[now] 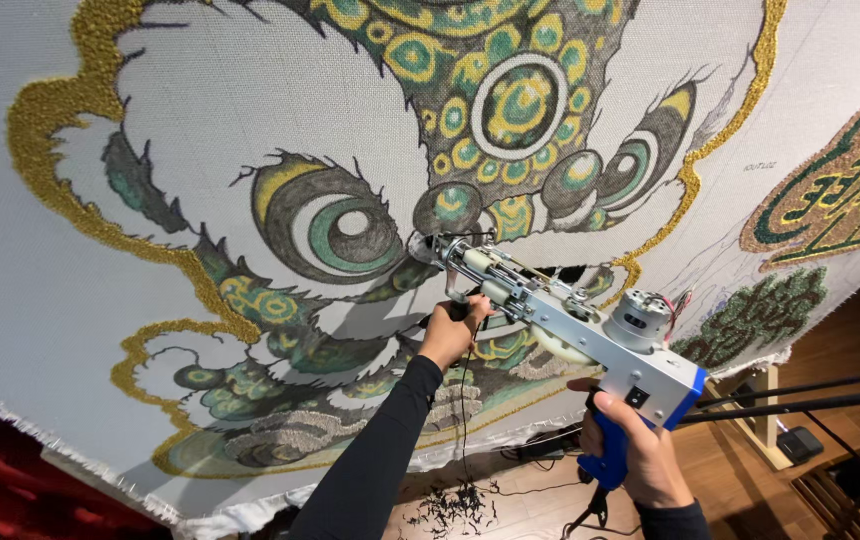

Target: The person uses scissors to trim black yarn on a rug depicting a stylized lion face. They then switch to a tufting gun to apply black yarn to the same design, working on the eye and mouth areas.

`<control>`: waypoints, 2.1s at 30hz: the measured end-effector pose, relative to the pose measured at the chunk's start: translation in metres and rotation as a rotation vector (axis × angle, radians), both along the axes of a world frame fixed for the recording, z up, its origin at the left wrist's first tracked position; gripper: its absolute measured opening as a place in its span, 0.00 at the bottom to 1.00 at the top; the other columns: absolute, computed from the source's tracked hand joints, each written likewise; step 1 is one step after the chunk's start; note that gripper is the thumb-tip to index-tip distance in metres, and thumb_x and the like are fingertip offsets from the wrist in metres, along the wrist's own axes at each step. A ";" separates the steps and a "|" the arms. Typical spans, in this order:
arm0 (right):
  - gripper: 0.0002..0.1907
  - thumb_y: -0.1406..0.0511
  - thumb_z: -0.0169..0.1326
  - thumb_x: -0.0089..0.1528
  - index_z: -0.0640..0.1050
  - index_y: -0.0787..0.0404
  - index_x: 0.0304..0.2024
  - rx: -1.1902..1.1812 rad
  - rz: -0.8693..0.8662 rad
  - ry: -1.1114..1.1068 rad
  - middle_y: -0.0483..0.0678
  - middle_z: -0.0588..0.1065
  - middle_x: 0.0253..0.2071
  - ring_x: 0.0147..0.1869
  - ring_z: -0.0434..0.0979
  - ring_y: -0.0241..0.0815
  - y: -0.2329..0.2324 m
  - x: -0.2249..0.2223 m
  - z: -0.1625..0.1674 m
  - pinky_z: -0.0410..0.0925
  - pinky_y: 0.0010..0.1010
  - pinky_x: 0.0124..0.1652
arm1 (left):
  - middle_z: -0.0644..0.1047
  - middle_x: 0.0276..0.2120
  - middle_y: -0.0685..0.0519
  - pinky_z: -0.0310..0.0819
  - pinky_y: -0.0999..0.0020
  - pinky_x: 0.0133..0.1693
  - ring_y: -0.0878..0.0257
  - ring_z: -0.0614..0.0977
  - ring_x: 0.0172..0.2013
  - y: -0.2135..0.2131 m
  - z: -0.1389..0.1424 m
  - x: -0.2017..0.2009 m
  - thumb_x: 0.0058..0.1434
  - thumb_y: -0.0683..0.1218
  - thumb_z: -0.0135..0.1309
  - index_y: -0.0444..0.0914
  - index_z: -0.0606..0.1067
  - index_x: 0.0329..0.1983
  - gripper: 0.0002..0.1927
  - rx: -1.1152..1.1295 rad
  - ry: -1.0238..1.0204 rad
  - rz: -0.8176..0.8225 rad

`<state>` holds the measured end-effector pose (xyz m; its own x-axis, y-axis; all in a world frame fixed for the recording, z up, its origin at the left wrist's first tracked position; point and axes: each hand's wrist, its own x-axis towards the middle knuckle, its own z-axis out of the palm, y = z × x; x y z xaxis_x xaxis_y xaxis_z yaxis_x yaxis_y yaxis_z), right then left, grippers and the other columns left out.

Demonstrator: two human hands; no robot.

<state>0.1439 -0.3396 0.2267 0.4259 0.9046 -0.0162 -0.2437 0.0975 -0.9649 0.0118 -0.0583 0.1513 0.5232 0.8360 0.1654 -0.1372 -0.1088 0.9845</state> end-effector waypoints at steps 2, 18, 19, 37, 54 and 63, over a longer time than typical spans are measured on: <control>0.25 0.60 0.54 0.60 0.77 0.74 0.52 0.018 -0.014 -0.009 0.48 0.65 0.16 0.18 0.64 0.39 -0.007 0.003 -0.001 0.60 0.32 0.22 | 0.86 0.36 0.51 0.69 0.69 0.25 0.72 0.75 0.22 -0.009 0.003 0.000 0.66 0.54 0.58 0.32 0.82 0.44 0.19 0.081 -0.012 0.023; 0.26 0.59 0.54 0.59 0.77 0.76 0.50 0.003 -0.035 -0.007 0.47 0.66 0.16 0.18 0.64 0.39 -0.018 0.002 -0.002 0.60 0.31 0.22 | 0.82 0.31 0.59 0.69 0.70 0.22 0.71 0.74 0.22 -0.029 0.011 0.000 0.62 0.53 0.60 0.38 0.82 0.46 0.16 0.027 0.044 0.010; 0.25 0.59 0.54 0.59 0.78 0.75 0.50 -0.005 -0.035 -0.010 0.47 0.66 0.16 0.18 0.64 0.39 -0.017 0.001 -0.002 0.60 0.31 0.22 | 0.82 0.30 0.58 0.69 0.70 0.22 0.70 0.74 0.21 -0.026 0.005 0.000 0.63 0.53 0.60 0.36 0.83 0.44 0.16 0.023 0.033 0.012; 0.24 0.59 0.54 0.60 0.79 0.73 0.50 -0.050 -0.027 -0.006 0.47 0.65 0.15 0.18 0.64 0.39 -0.008 -0.004 -0.003 0.59 0.31 0.22 | 0.76 0.21 0.56 0.75 0.67 0.23 0.68 0.75 0.18 -0.014 -0.007 -0.004 0.62 0.53 0.61 0.37 0.85 0.46 0.17 -0.101 0.117 -0.004; 0.23 0.59 0.55 0.60 0.80 0.71 0.49 -0.067 -0.064 -0.043 0.46 0.65 0.15 0.17 0.63 0.38 0.001 -0.011 0.008 0.59 0.31 0.20 | 0.86 0.34 0.52 0.77 0.71 0.31 0.69 0.83 0.29 0.012 -0.035 0.007 0.67 0.50 0.62 0.32 0.85 0.46 0.16 0.143 -0.030 -0.023; 0.20 0.60 0.57 0.59 0.80 0.70 0.46 -0.051 -0.040 -0.067 0.46 0.67 0.15 0.16 0.65 0.38 0.003 -0.011 0.013 0.62 0.31 0.19 | 0.80 0.29 0.50 0.74 0.67 0.22 0.67 0.75 0.18 0.007 -0.022 0.006 0.64 0.49 0.61 0.33 0.83 0.51 0.17 -0.069 0.057 -0.008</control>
<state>0.1334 -0.3368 0.2394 0.4638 0.8853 -0.0325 -0.1756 0.0558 -0.9829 0.0173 -0.0518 0.1290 0.5368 0.8401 0.0773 -0.0818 -0.0394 0.9959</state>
